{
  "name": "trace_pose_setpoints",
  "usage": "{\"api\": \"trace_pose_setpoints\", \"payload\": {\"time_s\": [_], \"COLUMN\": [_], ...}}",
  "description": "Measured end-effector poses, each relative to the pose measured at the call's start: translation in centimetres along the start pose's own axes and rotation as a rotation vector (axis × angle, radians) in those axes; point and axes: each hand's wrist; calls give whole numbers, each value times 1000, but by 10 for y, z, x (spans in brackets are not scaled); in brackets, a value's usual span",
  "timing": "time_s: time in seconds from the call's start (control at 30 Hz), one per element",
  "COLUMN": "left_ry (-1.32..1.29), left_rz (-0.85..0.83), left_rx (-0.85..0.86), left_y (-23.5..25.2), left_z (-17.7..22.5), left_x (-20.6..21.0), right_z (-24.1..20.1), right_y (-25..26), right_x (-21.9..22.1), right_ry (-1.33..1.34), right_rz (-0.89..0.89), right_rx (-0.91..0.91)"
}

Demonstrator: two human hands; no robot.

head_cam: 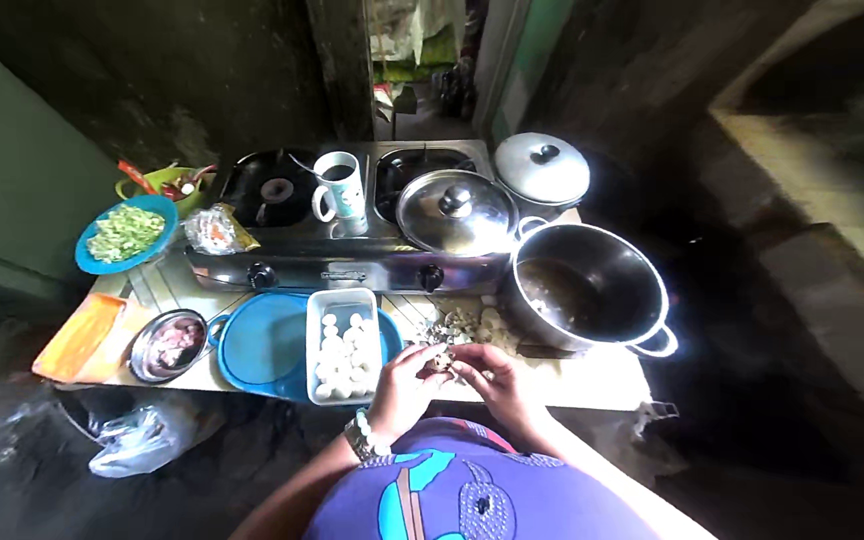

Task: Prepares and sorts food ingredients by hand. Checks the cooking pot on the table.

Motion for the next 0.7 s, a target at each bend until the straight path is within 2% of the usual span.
{"api": "trace_pose_setpoints", "payload": {"time_s": [0.07,0.23,0.4,0.53,0.7], "left_ry": [33,66,17,-124,-326], "left_rz": [-10,-55,-83,-99,-73], "left_rx": [-17,-23,-98,-171,-211], "left_y": [-2,-5,-6,-9,-11], "left_z": [1,1,5,3,-2], "left_x": [0,2,2,0,0], "right_z": [3,-7,-2,-1,8], "right_y": [2,9,9,7,14], "right_x": [-3,-14,-5,-1,-7], "right_ry": [-130,-274,-360,-316,-194], "right_rz": [25,-79,-58,-57,-72], "right_rx": [-122,-156,-243,-187,56]}}
Point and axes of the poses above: each hand's wrist, its own y-axis towards the middle knuckle, its own x-axis out of the palm, z = x × y, and after that the axes turned 9 degrees about -y, right-handed
